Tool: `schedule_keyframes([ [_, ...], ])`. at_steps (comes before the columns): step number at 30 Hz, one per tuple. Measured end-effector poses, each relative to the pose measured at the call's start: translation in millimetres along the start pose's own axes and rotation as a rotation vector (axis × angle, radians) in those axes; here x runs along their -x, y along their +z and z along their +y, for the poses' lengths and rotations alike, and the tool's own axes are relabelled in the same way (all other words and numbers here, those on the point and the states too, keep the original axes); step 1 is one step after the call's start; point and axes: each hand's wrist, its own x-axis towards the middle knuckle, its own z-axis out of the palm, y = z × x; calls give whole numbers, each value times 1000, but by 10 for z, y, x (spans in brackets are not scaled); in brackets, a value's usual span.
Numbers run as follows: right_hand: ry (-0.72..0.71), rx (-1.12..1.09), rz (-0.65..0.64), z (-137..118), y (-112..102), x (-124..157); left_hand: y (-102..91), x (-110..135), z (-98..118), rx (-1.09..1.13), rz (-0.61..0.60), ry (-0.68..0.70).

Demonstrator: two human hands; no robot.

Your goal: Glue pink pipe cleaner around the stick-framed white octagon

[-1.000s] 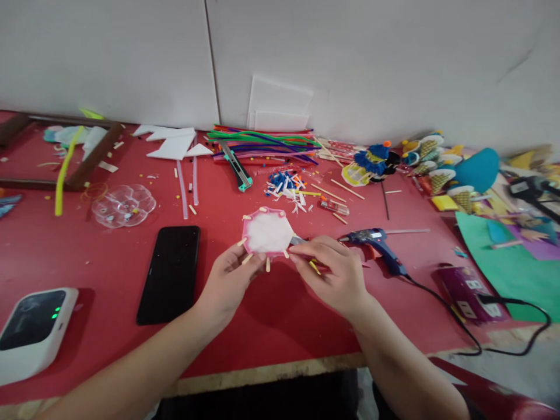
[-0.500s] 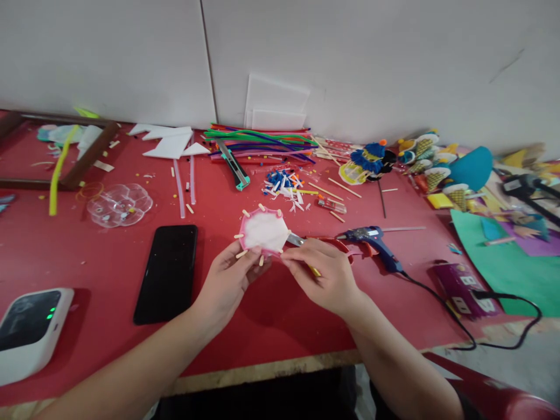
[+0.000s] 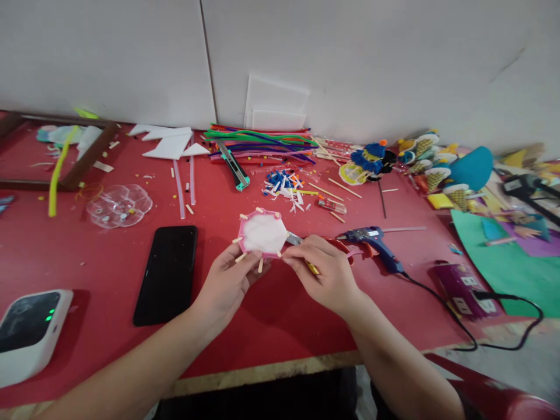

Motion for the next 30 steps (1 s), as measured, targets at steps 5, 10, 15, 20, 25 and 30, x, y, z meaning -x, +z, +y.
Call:
schedule_keyframes([
  [5, 46, -3, 45, -23, 3, 0, 38, 9, 19, -25, 33, -25],
  [10, 126, 51, 86, -36, 12, -6, 19, -9, 9, -75, 27, -17],
  [15, 155, 202, 135, 6, 27, -2, -53, -36, 2, -220, 1, 63],
  [20, 130, 238, 105, 18, 30, 18, -107, -45, -16, -428, -20, 147],
  [25, 152, 239, 112, 5, 45, 44, -96, -41, -3, -556, 35, 240],
  [30, 314, 249, 234, -46, 39, 32, -65, -17, 46, -797, 42, 428],
])
